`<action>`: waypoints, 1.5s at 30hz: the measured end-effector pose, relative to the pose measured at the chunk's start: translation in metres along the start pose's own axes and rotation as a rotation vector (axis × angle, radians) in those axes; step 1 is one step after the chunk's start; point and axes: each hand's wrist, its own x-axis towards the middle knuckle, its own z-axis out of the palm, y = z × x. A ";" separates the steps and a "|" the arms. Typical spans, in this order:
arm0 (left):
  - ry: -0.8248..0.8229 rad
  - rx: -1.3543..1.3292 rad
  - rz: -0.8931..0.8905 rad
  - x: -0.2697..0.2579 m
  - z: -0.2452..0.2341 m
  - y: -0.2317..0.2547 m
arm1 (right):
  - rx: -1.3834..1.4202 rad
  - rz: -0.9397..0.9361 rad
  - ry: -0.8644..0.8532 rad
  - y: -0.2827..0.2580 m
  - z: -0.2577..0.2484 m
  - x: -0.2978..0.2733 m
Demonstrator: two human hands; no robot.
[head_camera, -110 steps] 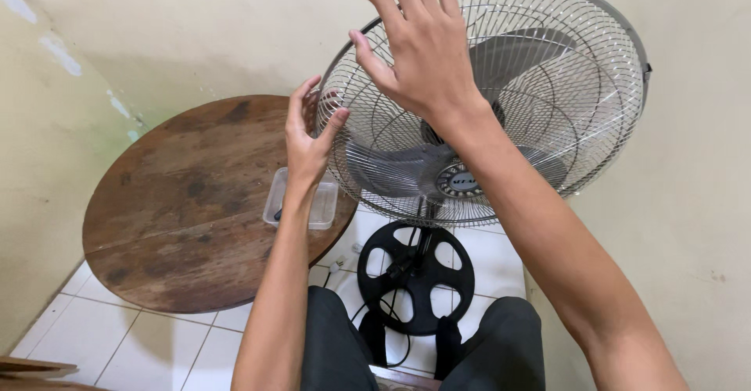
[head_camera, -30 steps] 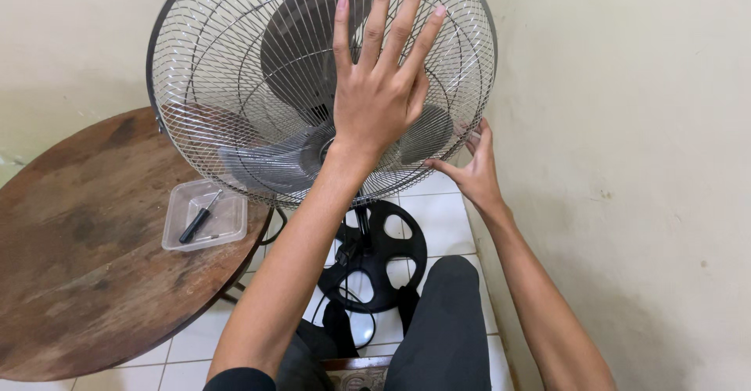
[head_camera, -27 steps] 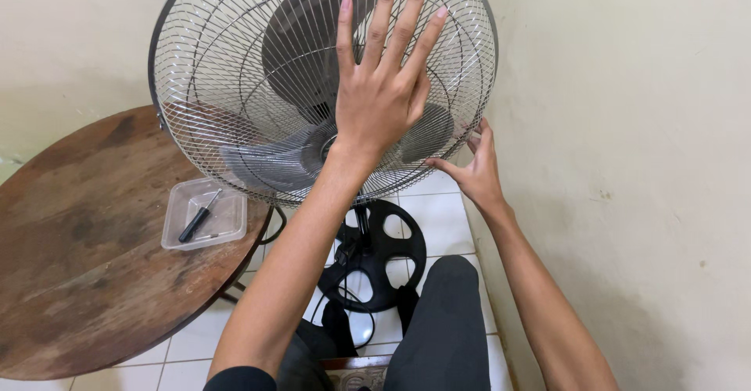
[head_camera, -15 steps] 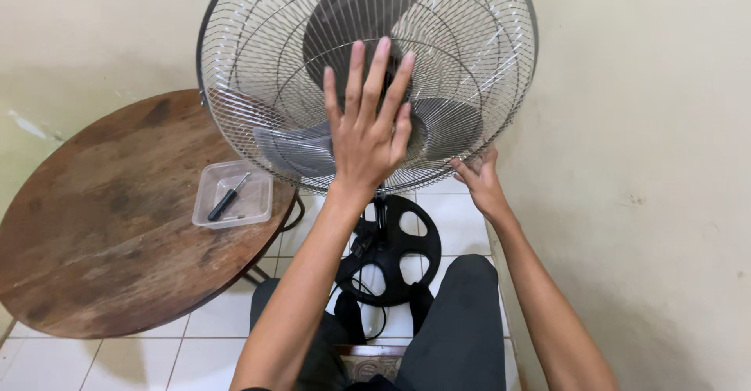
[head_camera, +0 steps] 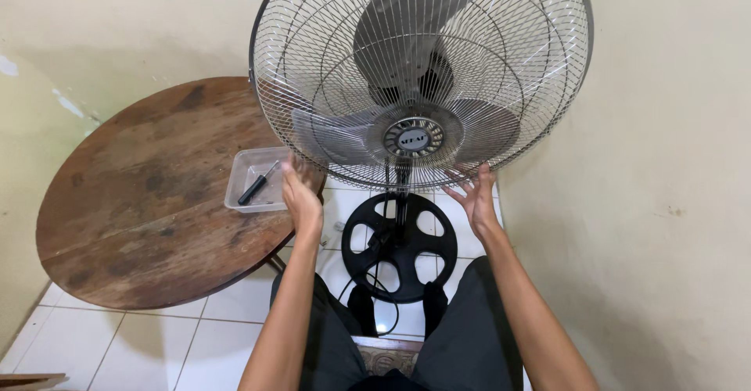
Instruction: The person assembles an electric fan by attaching the rear grille, mounting the fan blades, and securing the front grille. The person uses a screwdriver to tighten screws on the rear grille and aligns the blades onto the motor shaft before snapping the front grille into place.
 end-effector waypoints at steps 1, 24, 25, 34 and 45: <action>-0.025 -0.026 0.007 0.002 0.001 -0.011 | 0.000 0.004 -0.008 -0.001 0.001 0.000; 0.051 0.093 -0.120 0.045 0.013 -0.016 | -0.234 -0.155 0.212 -0.007 -0.008 -0.008; 0.042 0.037 -0.003 0.047 0.014 -0.002 | -0.279 -0.274 0.187 -0.008 -0.009 -0.007; 0.053 0.100 0.505 0.067 0.021 0.093 | -0.368 -0.405 0.128 -0.058 -0.007 -0.014; 0.087 0.358 0.591 0.041 0.026 0.096 | -0.404 -0.328 0.083 -0.091 0.001 -0.024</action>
